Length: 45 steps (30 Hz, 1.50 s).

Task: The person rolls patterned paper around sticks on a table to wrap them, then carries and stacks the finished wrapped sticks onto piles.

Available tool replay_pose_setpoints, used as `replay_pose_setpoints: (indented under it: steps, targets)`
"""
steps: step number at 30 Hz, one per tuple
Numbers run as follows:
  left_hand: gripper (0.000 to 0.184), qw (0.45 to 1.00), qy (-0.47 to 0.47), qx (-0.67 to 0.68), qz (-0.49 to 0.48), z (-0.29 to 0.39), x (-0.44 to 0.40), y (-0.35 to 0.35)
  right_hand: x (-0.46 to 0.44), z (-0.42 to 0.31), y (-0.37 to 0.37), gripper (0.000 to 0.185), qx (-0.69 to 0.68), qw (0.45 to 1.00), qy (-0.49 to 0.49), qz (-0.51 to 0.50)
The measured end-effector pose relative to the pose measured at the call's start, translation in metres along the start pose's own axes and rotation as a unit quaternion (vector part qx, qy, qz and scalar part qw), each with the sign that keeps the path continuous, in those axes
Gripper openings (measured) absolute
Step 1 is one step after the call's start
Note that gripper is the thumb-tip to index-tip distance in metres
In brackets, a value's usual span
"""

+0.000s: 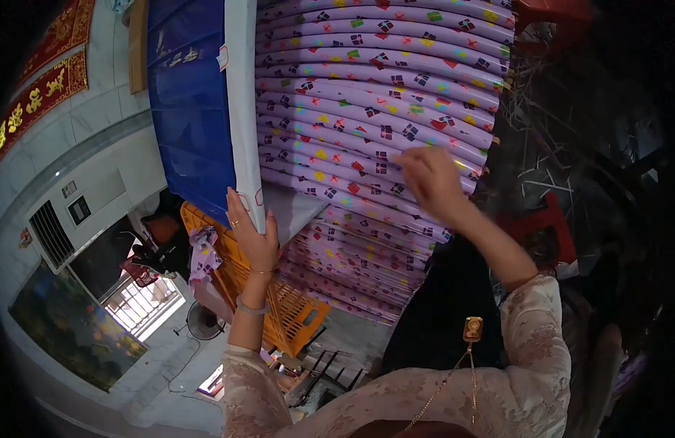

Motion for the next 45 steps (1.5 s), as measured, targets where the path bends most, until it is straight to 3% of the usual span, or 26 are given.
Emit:
replay_pose_setpoints:
  steps: [3, 8, 10, 12, 13, 16, 17, 18, 19, 21, 22, 24, 26, 27, 28, 29, 31, 32, 34, 36, 39, 41, 42, 44, 45]
  targets:
    - [0.068, 1.000, 0.001, -0.001, 0.002, 0.001, -0.001, -0.001, 0.062, -0.053, 0.022, 0.025, -0.177, 0.982, -0.059, -0.041]
    - [0.074, 1.000, 0.005, -0.004, 0.002, 0.001, 0.000, -0.002, 0.199, -0.136, 0.063, 0.023, -0.339, 0.893, -0.168, -0.246]
    - [0.084, 0.998, -0.016, 0.044, 0.042, 0.002, 0.003, -0.006, 0.243, -0.162, 0.061, 0.023, -0.359, 0.875, -0.198, -0.257]
    - [0.089, 0.995, -0.013, 0.063, 0.081, 0.005, 0.005, -0.009, 0.286, -0.181, 0.073, 0.021, -0.374, 0.820, -0.191, -0.389]
    - [0.095, 0.990, -0.014, 0.077, 0.113, 0.006, 0.007, -0.013, 0.298, -0.185, 0.074, 0.021, -0.362, 0.825, -0.191, -0.389]
    - [0.097, 0.982, -0.002, 0.067, 0.179, 0.009, 0.015, -0.024, 0.320, -0.192, 0.089, 0.019, -0.293, 0.833, -0.128, -0.452]
    - [0.095, 0.976, 0.005, 0.049, 0.213, 0.011, 0.020, -0.031, 0.328, -0.180, 0.106, 0.018, -0.188, 0.860, -0.023, -0.473]
    - [0.083, 0.970, 0.017, 0.016, 0.244, 0.017, 0.024, -0.039, 0.337, -0.163, 0.118, 0.018, -0.077, 0.870, 0.082, -0.479]
    - [0.083, 0.964, 0.019, 0.026, 0.263, 0.015, 0.029, -0.040, 0.343, -0.161, 0.123, 0.018, -0.058, 0.876, 0.077, -0.473]
    - [0.065, 0.944, 0.116, -0.126, 0.281, 0.034, 0.042, -0.038, 0.360, -0.148, 0.129, 0.022, 0.268, 0.832, -0.059, -0.482]
    - [0.052, 0.937, 0.160, -0.100, 0.293, 0.051, 0.057, -0.033, 0.366, -0.146, 0.124, 0.022, 0.287, 0.829, -0.058, -0.476]
    - [0.044, 0.940, 0.242, -0.041, 0.236, 0.098, 0.100, -0.014, 0.368, -0.144, 0.104, 0.022, 0.274, 0.852, 0.059, -0.442]
    - [0.022, 0.929, 0.290, 0.107, 0.203, 0.147, 0.169, 0.015, 0.385, -0.147, 0.069, 0.023, 0.152, 0.924, 0.158, -0.314]
    - [0.015, 0.913, 0.307, 0.173, 0.205, 0.172, 0.216, 0.030, 0.399, -0.150, 0.048, 0.024, 0.149, 0.931, 0.193, -0.270]
    - [0.012, 0.929, 0.300, 0.199, 0.090, 0.193, 0.259, 0.066, 0.416, -0.152, 0.025, 0.025, 0.145, 0.936, 0.229, -0.225]
    - [0.011, 0.903, 0.352, 0.238, 0.066, 0.217, 0.310, 0.070, 0.442, -0.151, 0.007, 0.026, 0.173, 0.928, 0.247, -0.217]
    - [0.012, 0.904, 0.323, 0.274, -0.063, 0.232, 0.415, 0.110, 0.497, -0.147, -0.031, 0.027, 0.217, 0.908, 0.300, -0.194]
    - [0.016, 0.899, 0.335, 0.277, -0.044, 0.229, 0.460, 0.117, 0.529, -0.145, -0.049, 0.028, 0.231, 0.895, 0.337, -0.178]
    - [0.022, 0.867, 0.185, 0.390, -0.247, 0.211, 0.529, 0.150, 0.597, -0.142, -0.075, 0.029, 0.240, 0.867, 0.404, -0.165]
    - [0.027, 0.873, 0.098, 0.341, -0.336, 0.192, 0.576, 0.157, 0.658, -0.152, -0.088, 0.030, 0.239, 0.838, 0.468, -0.149]
    - [0.036, 0.821, 0.247, 0.206, -0.472, 0.184, 0.608, 0.193, 0.735, -0.166, -0.097, 0.029, 0.213, 0.797, 0.556, -0.106]
    - [0.039, 0.784, 0.318, 0.193, -0.496, 0.147, 0.625, 0.309, 0.764, -0.179, -0.101, 0.028, 0.178, 0.768, 0.612, -0.056]
    - [0.042, 0.786, 0.308, 0.106, -0.526, 0.166, 0.604, 0.272, 0.774, -0.185, -0.105, 0.028, 0.158, 0.744, 0.647, -0.048]
    - [0.042, 0.802, 0.361, 0.031, -0.476, 0.204, 0.567, 0.233, 0.806, -0.181, -0.098, 0.026, 0.200, 0.737, 0.646, -0.017]
    - [0.041, 0.799, 0.436, 0.036, -0.412, 0.235, 0.553, 0.215, 0.820, -0.189, -0.103, 0.026, 0.186, 0.721, 0.668, 0.013]
Point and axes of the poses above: each hand's wrist, its own x-axis away from the middle knuckle, its own y-axis out of the palm, z = x × y, the point moved 7 cm from there along -x, towards the middle knuckle, and after that the axes turned 8 degrees about y, right-handed, at the moved point
